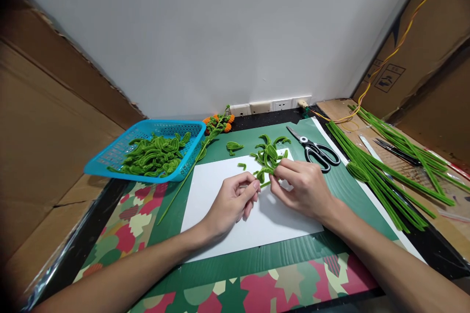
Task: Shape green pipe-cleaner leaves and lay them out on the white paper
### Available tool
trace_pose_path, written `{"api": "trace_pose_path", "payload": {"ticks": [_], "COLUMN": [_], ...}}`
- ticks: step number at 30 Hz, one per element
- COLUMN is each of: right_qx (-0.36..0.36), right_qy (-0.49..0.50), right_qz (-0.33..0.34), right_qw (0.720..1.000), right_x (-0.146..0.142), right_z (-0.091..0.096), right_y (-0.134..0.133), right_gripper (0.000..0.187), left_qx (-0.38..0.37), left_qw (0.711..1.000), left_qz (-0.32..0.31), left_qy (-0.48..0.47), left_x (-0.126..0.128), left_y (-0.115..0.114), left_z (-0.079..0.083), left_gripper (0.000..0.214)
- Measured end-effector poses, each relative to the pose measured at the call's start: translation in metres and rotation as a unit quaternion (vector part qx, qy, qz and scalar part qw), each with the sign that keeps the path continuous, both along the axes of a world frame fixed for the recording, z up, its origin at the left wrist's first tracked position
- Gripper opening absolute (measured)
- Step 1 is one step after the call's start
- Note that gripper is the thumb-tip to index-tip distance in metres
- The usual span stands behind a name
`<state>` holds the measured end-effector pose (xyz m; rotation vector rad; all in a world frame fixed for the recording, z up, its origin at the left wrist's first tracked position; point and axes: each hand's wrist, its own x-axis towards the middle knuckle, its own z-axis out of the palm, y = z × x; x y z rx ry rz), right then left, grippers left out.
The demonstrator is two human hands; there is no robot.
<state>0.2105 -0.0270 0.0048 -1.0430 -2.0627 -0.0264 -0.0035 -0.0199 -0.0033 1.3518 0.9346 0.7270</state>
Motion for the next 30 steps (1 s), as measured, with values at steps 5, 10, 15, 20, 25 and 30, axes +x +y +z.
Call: {"api": "trace_pose_path", "payload": {"ticks": [5,10,15,20,25,30], "right_qx": [-0.023,-0.023,-0.036,-0.037,-0.076,-0.135], "right_qy": [0.022,0.017,0.038,0.053,0.075,0.121], "right_qz": [0.020,0.037,0.035,0.046,0.011,0.045], "right_qw": [0.999,0.999,0.998,0.997,0.994,0.983], "right_x": [-0.001,-0.005,-0.005,-0.009,-0.014,-0.012], "right_z": [-0.001,-0.005,-0.008,-0.005,-0.004,-0.007], "right_y": [-0.002,-0.003,-0.003,-0.006,-0.003,0.000], "right_gripper": [0.032,0.028,0.029,0.031,0.006,0.020], "left_qx": [0.019,-0.031,-0.045,-0.012,-0.015,-0.015], "left_qw": [1.000,0.999,0.998,0.999,0.999,0.999], "left_qz": [0.023,0.010,0.017,-0.006,-0.016,-0.019], "left_qy": [0.000,-0.043,-0.046,-0.036,-0.041,-0.028], "left_x": [0.000,0.002,0.001,0.000,-0.001,0.000], "left_y": [-0.002,0.000,0.000,-0.001,0.000,-0.001], "left_z": [0.002,-0.002,-0.007,-0.006,-0.006,-0.008], "left_gripper": [0.034,0.055,0.060,0.056,0.051,0.046]}}
